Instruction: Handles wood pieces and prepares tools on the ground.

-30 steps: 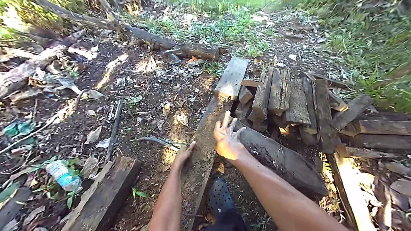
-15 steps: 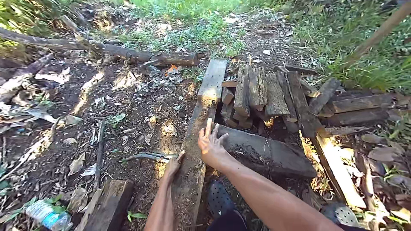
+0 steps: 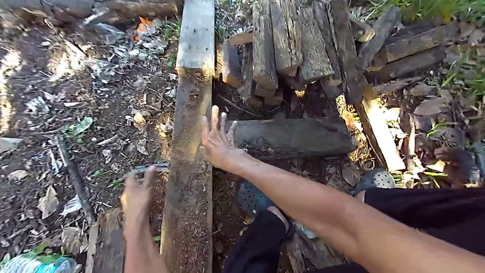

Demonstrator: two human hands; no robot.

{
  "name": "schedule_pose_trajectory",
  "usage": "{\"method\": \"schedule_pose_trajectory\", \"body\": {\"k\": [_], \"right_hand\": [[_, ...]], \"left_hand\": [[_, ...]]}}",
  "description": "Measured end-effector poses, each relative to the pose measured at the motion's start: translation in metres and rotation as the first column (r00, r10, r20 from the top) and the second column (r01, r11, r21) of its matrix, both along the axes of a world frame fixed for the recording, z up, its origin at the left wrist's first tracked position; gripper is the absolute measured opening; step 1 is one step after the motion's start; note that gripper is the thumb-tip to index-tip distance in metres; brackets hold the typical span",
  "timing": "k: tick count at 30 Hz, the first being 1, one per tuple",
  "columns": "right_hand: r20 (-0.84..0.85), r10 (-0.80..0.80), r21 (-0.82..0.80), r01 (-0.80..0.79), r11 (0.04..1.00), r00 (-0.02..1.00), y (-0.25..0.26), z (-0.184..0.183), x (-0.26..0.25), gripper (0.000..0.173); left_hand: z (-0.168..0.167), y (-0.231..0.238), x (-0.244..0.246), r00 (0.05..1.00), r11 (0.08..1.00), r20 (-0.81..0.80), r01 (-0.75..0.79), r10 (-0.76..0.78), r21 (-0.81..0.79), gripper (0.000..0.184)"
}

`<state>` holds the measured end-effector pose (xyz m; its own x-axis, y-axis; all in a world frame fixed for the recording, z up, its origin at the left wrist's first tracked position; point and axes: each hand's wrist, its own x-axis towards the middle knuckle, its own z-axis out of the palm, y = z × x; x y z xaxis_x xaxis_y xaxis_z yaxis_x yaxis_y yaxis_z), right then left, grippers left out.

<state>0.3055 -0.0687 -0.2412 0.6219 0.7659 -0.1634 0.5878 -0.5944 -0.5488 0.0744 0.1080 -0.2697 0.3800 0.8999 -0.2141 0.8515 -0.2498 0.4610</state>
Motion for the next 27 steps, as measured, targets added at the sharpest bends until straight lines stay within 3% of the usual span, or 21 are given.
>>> {"method": "schedule_pose_trajectory", "body": {"k": [4, 7, 9, 11, 13, 15, 16, 18, 22, 25, 27], "right_hand": [[0.167, 0.105, 0.23, -0.142, 0.963, 0.98, -0.076, -0.027, -0.001, 0.07], [0.184, 0.002, 0.268, -0.052, 0.962, 0.983, -0.169, -0.077, 0.026, 0.04], [0.175, -0.205, 0.249, 0.158, 0.955, 0.963, -0.243, -0.113, 0.054, 0.037], [0.134, -0.475, 0.199, 0.446, 0.873, 0.87, -0.316, -0.146, 0.085, 0.043], [0.013, -0.74, 0.127, 0.733, 0.668, 0.672, -0.371, -0.162, 0.115, 0.056], [-0.152, -0.908, 0.026, 0.92, 0.391, 0.39, -0.397, -0.158, 0.134, 0.078], [-0.223, -0.934, -0.034, 0.955, 0.295, 0.281, -0.406, -0.163, 0.139, 0.087], [-0.363, -0.916, -0.127, 0.965, 0.228, 0.168, -0.422, -0.185, 0.147, 0.089], [-0.459, -0.881, -0.127, 0.972, 0.196, 0.118, -0.408, -0.202, 0.148, 0.059], [-0.411, -0.911, -0.139, 0.986, 0.095, 0.03, -0.392, -0.2, 0.154, 0.062], [-0.357, -0.934, -0.161, 0.984, 0.079, 0.017, -0.385, -0.199, 0.166, 0.067]], "left_hand": [[0.08, -0.022, -0.049, 0.993, 0.985, 0.073, 0.077, -0.089, 0.154, 0.082], [0.091, -0.08, -0.035, 0.935, 0.956, 0.212, 0.262, -0.285, 0.133, 0.06], [0.068, -0.119, -0.007, 0.878, 0.931, 0.329, 0.366, -0.349, 0.011, 0.053], [0.03, -0.149, 0.027, 0.876, 0.905, 0.349, 0.4, -0.333, -0.141, 0.057], [-0.014, -0.165, 0.063, 0.886, 0.883, 0.343, 0.404, -0.312, -0.239, 0.068], [-0.055, -0.167, 0.092, 0.898, 0.877, 0.264, 0.415, -0.353, -0.241, 0.081], [-0.072, -0.165, 0.103, 0.896, 0.875, 0.21, 0.433, -0.392, -0.217, 0.089], [-0.1, -0.156, 0.122, 0.887, 0.873, 0.082, 0.462, -0.455, -0.158, 0.099], [-0.13, -0.137, 0.141, 0.893, 0.894, -0.087, 0.428, -0.441, -0.137, 0.103], [-0.137, -0.138, 0.147, 0.902, 0.907, -0.133, 0.391, -0.412, -0.154, 0.104], [-0.134, -0.142, 0.153, 0.935, 0.935, -0.08, 0.337, -0.347, -0.112, 0.101]]}}
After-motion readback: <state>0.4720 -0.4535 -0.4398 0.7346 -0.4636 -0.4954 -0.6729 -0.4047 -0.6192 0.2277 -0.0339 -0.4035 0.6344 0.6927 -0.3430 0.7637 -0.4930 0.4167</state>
